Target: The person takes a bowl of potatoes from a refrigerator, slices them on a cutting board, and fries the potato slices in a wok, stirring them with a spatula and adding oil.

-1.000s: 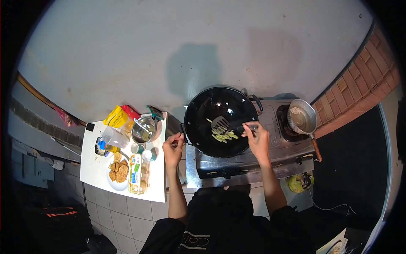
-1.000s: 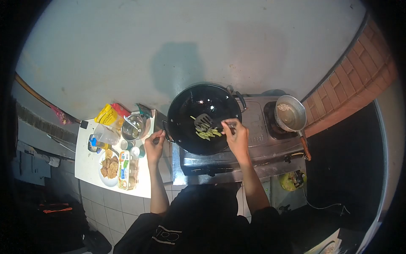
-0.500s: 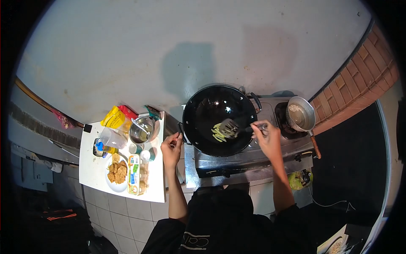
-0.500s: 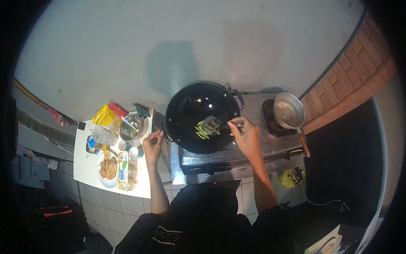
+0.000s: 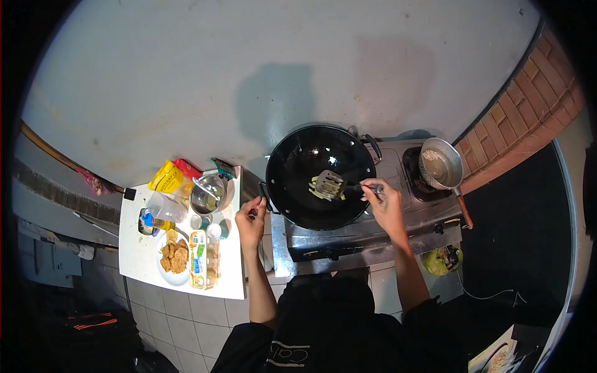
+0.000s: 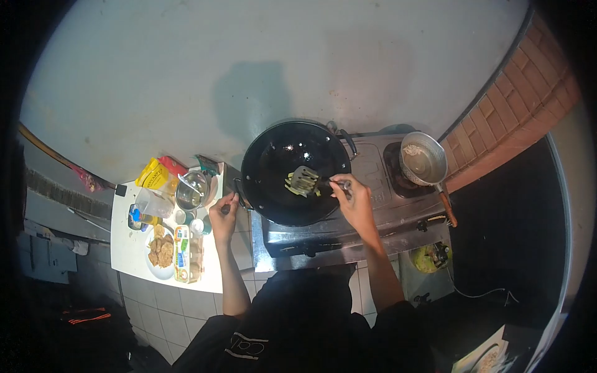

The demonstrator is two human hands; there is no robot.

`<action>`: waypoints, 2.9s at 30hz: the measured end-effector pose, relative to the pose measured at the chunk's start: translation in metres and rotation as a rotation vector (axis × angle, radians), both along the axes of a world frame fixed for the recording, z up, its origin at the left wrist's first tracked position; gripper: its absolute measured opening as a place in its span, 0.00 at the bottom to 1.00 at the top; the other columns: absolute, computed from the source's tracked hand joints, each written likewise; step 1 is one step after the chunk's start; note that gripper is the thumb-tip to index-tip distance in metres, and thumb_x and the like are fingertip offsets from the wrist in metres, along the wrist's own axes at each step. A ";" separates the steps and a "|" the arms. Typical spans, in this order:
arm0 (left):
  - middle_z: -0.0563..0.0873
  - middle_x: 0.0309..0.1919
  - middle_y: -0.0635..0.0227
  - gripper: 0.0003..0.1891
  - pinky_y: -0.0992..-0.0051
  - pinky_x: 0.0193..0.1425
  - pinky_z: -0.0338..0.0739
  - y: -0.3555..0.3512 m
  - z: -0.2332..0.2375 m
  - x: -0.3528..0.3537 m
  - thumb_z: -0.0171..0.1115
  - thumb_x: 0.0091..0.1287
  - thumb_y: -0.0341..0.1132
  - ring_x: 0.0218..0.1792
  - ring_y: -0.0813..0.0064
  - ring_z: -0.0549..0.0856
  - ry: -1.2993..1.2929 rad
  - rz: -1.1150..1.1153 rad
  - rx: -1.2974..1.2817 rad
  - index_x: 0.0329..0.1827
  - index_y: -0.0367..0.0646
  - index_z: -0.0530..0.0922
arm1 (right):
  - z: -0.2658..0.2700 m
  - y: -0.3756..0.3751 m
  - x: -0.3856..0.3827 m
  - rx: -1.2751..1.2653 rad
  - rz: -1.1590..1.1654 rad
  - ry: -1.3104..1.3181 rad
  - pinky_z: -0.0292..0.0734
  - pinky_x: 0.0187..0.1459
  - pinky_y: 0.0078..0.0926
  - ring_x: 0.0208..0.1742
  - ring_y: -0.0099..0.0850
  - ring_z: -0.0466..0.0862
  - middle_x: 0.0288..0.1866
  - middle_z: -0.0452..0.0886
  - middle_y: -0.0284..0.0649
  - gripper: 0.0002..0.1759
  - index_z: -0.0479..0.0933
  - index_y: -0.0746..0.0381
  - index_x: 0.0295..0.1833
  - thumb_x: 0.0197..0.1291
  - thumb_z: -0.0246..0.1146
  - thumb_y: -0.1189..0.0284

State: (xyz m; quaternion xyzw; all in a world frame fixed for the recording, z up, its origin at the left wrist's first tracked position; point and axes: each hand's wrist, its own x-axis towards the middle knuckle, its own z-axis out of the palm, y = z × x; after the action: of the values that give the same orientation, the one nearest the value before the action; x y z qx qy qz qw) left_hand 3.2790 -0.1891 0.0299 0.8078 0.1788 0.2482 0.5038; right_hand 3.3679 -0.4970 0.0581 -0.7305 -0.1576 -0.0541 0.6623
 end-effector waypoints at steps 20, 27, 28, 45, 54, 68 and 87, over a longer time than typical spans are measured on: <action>0.81 0.27 0.70 0.12 0.82 0.33 0.71 -0.002 0.001 0.000 0.68 0.65 0.33 0.28 0.84 0.75 -0.006 0.007 -0.048 0.45 0.32 0.84 | -0.027 0.016 -0.016 0.123 -0.235 0.091 0.83 0.32 0.19 0.30 0.23 0.85 0.30 0.83 0.39 0.05 0.78 0.73 0.40 0.62 0.64 0.80; 0.83 0.28 0.68 0.14 0.80 0.37 0.71 -0.001 -0.001 0.001 0.68 0.65 0.35 0.29 0.83 0.76 0.019 0.020 -0.040 0.45 0.32 0.84 | 0.014 -0.011 -0.019 0.122 -0.143 0.023 0.82 0.32 0.19 0.31 0.23 0.85 0.35 0.84 0.41 0.04 0.77 0.72 0.40 0.61 0.64 0.81; 0.80 0.26 0.70 0.12 0.81 0.33 0.70 -0.002 0.000 0.001 0.68 0.65 0.32 0.28 0.84 0.74 -0.005 0.023 -0.032 0.45 0.31 0.84 | 0.023 -0.020 -0.021 -0.012 -0.104 -0.026 0.81 0.31 0.19 0.31 0.23 0.85 0.35 0.84 0.42 0.04 0.77 0.71 0.40 0.61 0.64 0.82; 0.80 0.26 0.68 0.13 0.80 0.33 0.70 -0.004 -0.001 0.000 0.66 0.66 0.34 0.28 0.82 0.75 0.019 0.052 -0.004 0.45 0.31 0.84 | 0.084 0.003 -0.005 -0.525 0.243 -0.332 0.73 0.42 0.41 0.41 0.50 0.78 0.39 0.79 0.48 0.08 0.74 0.68 0.43 0.59 0.63 0.77; 0.80 0.25 0.70 0.13 0.81 0.31 0.69 -0.008 0.001 0.000 0.67 0.66 0.34 0.27 0.83 0.74 0.006 0.051 0.003 0.46 0.32 0.84 | 0.088 -0.013 -0.008 -0.413 0.228 -0.317 0.76 0.43 0.36 0.43 0.50 0.80 0.45 0.80 0.51 0.12 0.74 0.69 0.47 0.58 0.63 0.80; 0.80 0.24 0.68 0.13 0.80 0.32 0.70 -0.006 0.002 0.001 0.67 0.65 0.34 0.27 0.82 0.75 0.012 0.059 0.014 0.46 0.31 0.84 | 0.083 -0.022 -0.007 -0.412 0.141 -0.333 0.76 0.49 0.34 0.47 0.47 0.82 0.48 0.82 0.48 0.12 0.76 0.68 0.47 0.57 0.64 0.81; 0.83 0.25 0.63 0.13 0.77 0.31 0.72 0.000 0.003 0.001 0.69 0.62 0.36 0.25 0.78 0.79 0.025 0.059 0.133 0.44 0.35 0.85 | 0.050 0.015 0.013 -0.570 0.040 -0.367 0.75 0.42 0.36 0.41 0.50 0.80 0.42 0.80 0.48 0.06 0.74 0.69 0.42 0.60 0.62 0.80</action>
State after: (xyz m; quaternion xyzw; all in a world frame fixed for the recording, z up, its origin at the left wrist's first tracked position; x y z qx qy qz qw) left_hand 3.2798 -0.1890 0.0327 0.8369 0.1918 0.2641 0.4393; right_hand 3.3807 -0.4822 0.1082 -0.8610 -0.2975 -0.1254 0.3929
